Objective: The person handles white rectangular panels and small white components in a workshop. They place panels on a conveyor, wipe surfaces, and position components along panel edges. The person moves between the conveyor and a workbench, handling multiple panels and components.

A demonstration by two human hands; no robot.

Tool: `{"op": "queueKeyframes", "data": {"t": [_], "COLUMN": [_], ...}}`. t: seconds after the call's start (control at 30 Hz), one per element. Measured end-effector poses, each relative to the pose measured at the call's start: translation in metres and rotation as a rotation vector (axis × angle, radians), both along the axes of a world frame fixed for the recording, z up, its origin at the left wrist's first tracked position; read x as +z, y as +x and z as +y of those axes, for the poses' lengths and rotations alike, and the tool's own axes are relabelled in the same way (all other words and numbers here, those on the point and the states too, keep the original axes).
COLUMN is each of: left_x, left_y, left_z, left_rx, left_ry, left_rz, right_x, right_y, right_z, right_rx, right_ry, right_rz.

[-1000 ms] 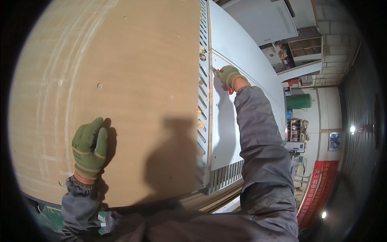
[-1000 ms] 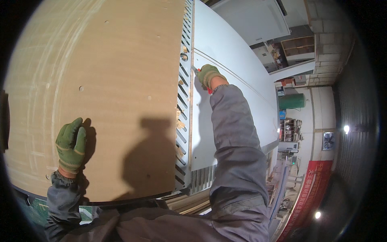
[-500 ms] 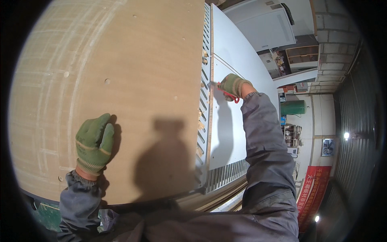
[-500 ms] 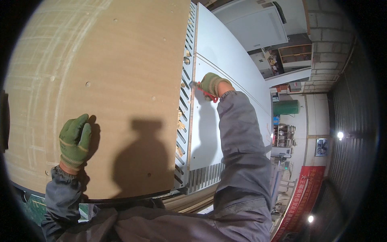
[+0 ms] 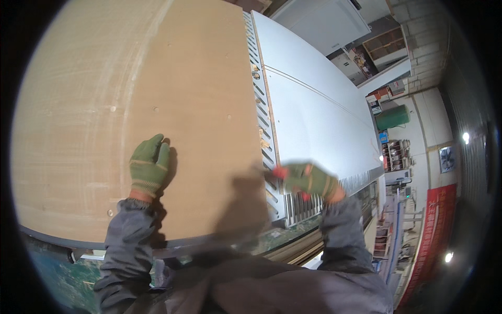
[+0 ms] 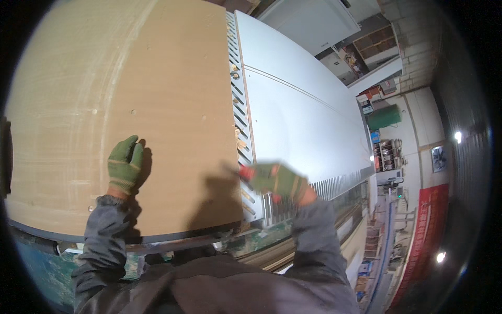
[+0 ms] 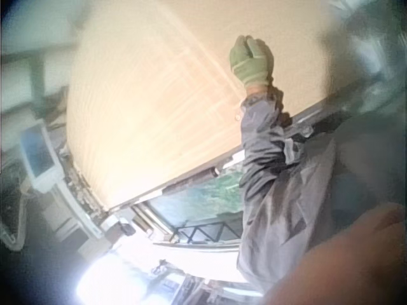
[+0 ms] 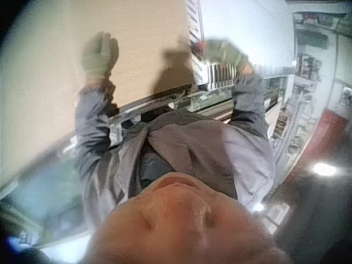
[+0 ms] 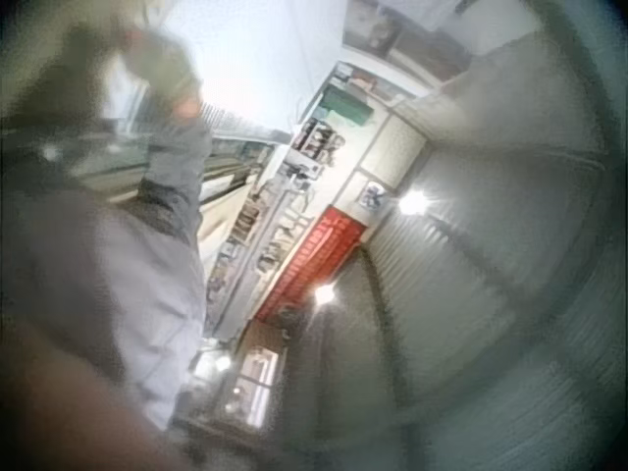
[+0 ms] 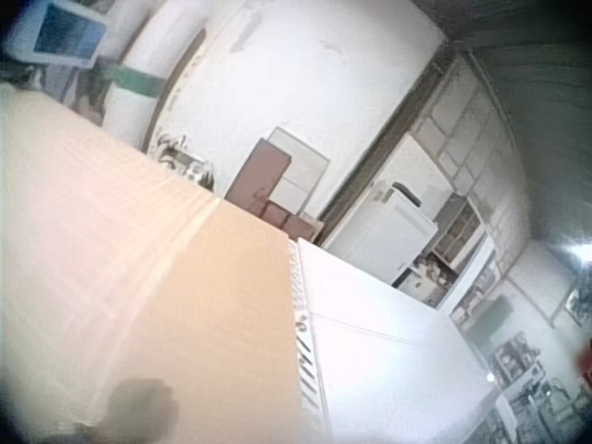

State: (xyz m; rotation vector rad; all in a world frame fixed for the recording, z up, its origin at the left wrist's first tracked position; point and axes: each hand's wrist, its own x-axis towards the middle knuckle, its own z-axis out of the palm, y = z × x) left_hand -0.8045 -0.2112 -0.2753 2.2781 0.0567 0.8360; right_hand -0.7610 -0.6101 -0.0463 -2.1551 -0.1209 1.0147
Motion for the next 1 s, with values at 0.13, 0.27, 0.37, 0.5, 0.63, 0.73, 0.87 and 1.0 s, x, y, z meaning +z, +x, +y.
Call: {"op": "queueKeyframes", "data": {"t": [0.13,0.27,0.37,0.5,0.63,0.73,0.87,1.0], "left_x": [0.021,0.033,0.029,0.036,0.036,0.017,-0.014,-0.029], "left_y": [-0.013,-0.064,-0.132,-0.216,-0.311,-0.37,-0.43,-0.447], "left_z": [-0.008,-0.02,-0.018,-0.004,-0.01,-0.021,-0.042,-0.054], "left_rx": [-0.084,-0.285,-0.357,-0.383,-0.139,0.087,0.366,0.485], "left_ry": [-0.043,0.421,0.351,0.365,0.104,-0.016,-0.49,-0.617], "left_rz": [0.175,0.311,0.364,0.382,0.434,0.364,0.566,0.572], "right_x": [-0.101,-0.213,-0.26,-0.288,-0.302,-0.3,-0.278,-0.235], "right_y": [-0.143,-0.234,-0.253,-0.24,-0.223,-0.224,-0.243,-0.241], "right_z": [0.008,0.045,0.072,0.092,0.094,0.085,0.067,0.06], "right_rx": [0.719,0.689,0.632,0.671,0.64,0.691,0.567,0.592], "right_ry": [-0.082,0.029,-0.227,-0.224,-0.284,-0.321,-0.053,0.492], "right_rz": [-0.087,-0.816,-0.793,-0.953,-1.079,-1.121,-1.137,-1.259]}}
